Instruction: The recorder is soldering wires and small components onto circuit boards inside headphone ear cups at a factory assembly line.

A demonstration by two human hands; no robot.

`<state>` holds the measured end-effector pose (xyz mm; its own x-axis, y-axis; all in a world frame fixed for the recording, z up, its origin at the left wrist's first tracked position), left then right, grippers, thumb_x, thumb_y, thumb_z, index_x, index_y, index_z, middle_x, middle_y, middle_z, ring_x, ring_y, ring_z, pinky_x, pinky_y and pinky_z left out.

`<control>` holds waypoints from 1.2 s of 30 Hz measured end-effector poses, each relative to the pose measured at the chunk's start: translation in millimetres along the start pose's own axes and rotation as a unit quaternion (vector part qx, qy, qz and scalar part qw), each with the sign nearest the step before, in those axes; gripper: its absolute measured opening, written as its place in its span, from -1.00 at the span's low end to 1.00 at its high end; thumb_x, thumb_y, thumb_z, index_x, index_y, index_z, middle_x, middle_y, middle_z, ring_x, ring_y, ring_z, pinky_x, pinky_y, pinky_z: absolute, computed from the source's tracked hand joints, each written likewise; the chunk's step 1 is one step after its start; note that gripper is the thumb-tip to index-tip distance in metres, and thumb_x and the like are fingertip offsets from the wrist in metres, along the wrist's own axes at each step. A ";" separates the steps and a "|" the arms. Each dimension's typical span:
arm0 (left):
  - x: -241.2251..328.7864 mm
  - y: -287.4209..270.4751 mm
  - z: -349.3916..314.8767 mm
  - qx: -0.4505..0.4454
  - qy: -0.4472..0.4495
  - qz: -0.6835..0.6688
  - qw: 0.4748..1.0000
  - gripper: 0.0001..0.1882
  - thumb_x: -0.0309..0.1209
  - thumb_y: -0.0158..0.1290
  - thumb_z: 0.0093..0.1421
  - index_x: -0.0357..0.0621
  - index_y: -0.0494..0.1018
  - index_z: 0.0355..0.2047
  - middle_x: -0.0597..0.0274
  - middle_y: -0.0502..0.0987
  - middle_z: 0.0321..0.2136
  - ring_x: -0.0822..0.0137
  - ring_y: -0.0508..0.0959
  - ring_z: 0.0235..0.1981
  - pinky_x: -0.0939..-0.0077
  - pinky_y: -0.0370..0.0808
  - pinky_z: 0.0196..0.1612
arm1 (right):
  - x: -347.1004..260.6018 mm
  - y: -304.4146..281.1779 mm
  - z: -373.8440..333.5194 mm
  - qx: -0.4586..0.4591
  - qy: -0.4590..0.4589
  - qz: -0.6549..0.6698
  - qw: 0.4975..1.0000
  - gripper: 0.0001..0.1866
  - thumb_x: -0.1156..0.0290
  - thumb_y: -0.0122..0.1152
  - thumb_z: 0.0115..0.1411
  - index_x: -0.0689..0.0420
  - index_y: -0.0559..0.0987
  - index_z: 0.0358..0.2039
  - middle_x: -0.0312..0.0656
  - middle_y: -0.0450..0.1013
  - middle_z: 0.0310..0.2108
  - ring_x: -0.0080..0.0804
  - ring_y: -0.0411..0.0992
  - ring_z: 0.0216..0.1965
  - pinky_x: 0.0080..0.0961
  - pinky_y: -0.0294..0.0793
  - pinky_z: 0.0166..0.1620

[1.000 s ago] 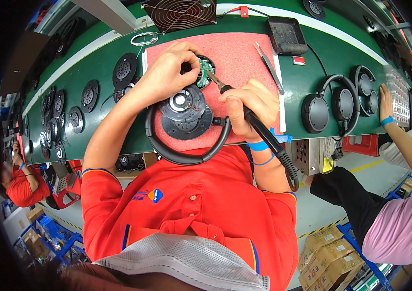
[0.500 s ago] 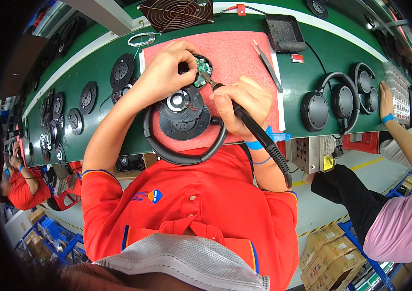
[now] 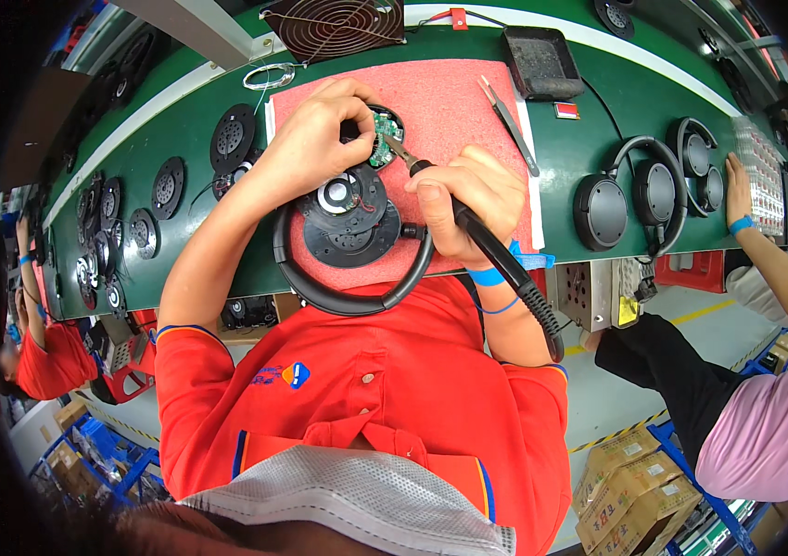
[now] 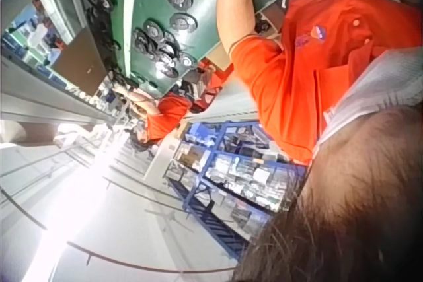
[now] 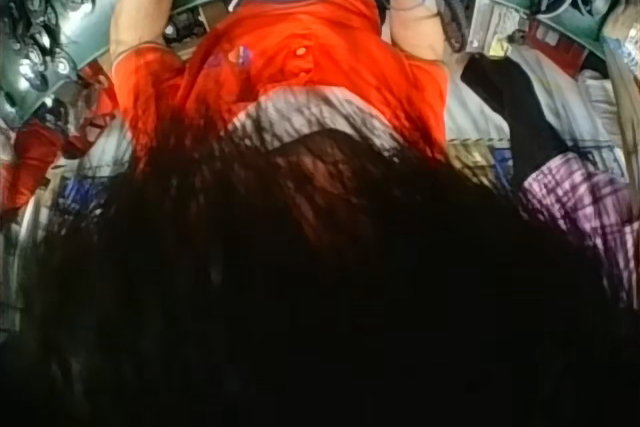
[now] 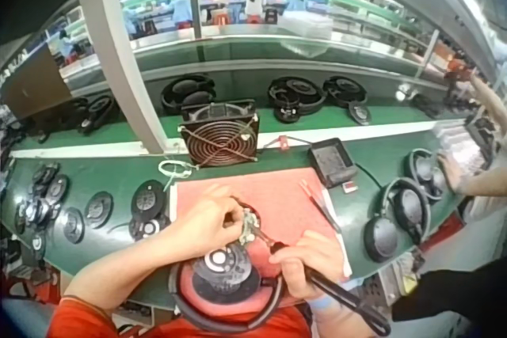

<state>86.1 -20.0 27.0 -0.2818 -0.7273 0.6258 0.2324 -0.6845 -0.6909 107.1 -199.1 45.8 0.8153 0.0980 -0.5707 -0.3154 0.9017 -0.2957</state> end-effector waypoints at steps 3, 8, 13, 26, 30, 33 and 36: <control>-1.9 1.5 -0.7 -0.045 -0.025 0.013 0.999 -0.90 -0.57 0.10 -0.10 -0.32 0.40 -0.58 0.04 0.49 -0.26 0.07 0.46 -0.18 0.35 0.40 -0.08 | -0.2 0.3 0.5 -0.003 0.001 0.001 1.000 -0.68 0.37 0.03 0.22 0.26 0.54 -0.60 -0.22 0.37 -0.73 -0.46 0.21 -0.71 -0.52 0.13 -0.61; -0.4 0.8 -0.1 -0.044 -0.014 0.017 0.999 -0.90 -0.57 0.11 -0.09 -0.32 0.40 -0.58 0.04 0.49 -0.26 0.08 0.47 -0.18 0.34 0.40 -0.09 | -0.4 -0.3 0.8 -0.004 0.004 0.003 1.000 -0.69 0.38 0.03 0.22 0.26 0.54 -0.61 -0.22 0.39 -0.72 -0.47 0.21 -0.71 -0.52 0.13 -0.61; 3.3 -1.8 1.8 -0.056 0.002 0.031 0.998 -0.90 -0.56 0.11 -0.07 -0.31 0.40 -0.57 0.05 0.50 -0.25 0.09 0.46 -0.17 0.34 0.40 -0.09 | -0.2 -1.3 0.0 -0.003 0.004 0.003 1.000 -0.70 0.41 0.03 0.20 0.27 0.54 -0.62 -0.21 0.42 -0.70 -0.47 0.21 -0.71 -0.53 0.15 -0.60; 8.8 -5.5 5.2 -0.081 0.006 0.026 0.996 -0.91 -0.55 0.10 -0.05 -0.31 0.41 -0.54 0.09 0.50 -0.22 0.11 0.43 -0.10 0.34 0.40 -0.06 | 0.4 -1.3 0.3 -0.007 0.002 0.006 1.000 -0.72 0.41 0.04 0.19 0.26 0.53 -0.61 -0.21 0.42 -0.70 -0.47 0.21 -0.71 -0.53 0.14 -0.60; 11.4 -5.7 8.4 -0.111 0.022 0.066 0.991 -0.93 -0.55 0.09 -0.05 -0.32 0.44 -0.54 0.09 0.49 -0.21 0.12 0.42 -0.09 0.34 0.41 -0.07 | -1.6 -0.7 0.9 -0.006 -0.004 0.006 1.000 -0.71 0.39 0.04 0.20 0.25 0.53 -0.62 -0.22 0.37 -0.73 -0.47 0.20 -0.71 -0.52 0.13 -0.60; 11.3 -4.7 10.2 -0.068 0.064 0.061 0.994 -0.94 -0.55 0.07 -0.16 -0.26 0.42 -0.68 0.15 0.50 -0.35 0.10 0.42 -0.21 0.31 0.40 -0.12 | -0.9 0.2 1.2 -0.013 0.001 0.006 1.000 -0.70 0.38 0.05 0.21 0.24 0.53 -0.61 -0.22 0.35 -0.74 -0.46 0.19 -0.72 -0.51 0.12 -0.61; 10.1 -1.9 10.8 -0.082 0.064 0.080 0.991 -0.94 -0.55 0.07 -0.16 -0.25 0.43 -0.69 0.17 0.50 -0.35 0.12 0.42 -0.21 0.30 0.40 -0.12 | -0.6 0.7 0.6 -0.021 0.004 0.002 1.000 -0.70 0.35 0.05 0.21 0.23 0.53 -0.61 -0.22 0.34 -0.75 -0.44 0.19 -0.72 -0.51 0.12 -0.61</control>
<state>92.9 -26.6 38.5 -0.3722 -0.8068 0.4589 0.1325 -0.5355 -0.8341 106.6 -198.3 46.4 0.8104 0.0982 -0.5775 -0.3388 0.8829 -0.3252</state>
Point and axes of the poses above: each hand's wrist, its own z-axis towards the middle knuckle, its own y-axis out of the palm, x = y × z, the point moved 5 cm from there along z, towards the middle knuckle
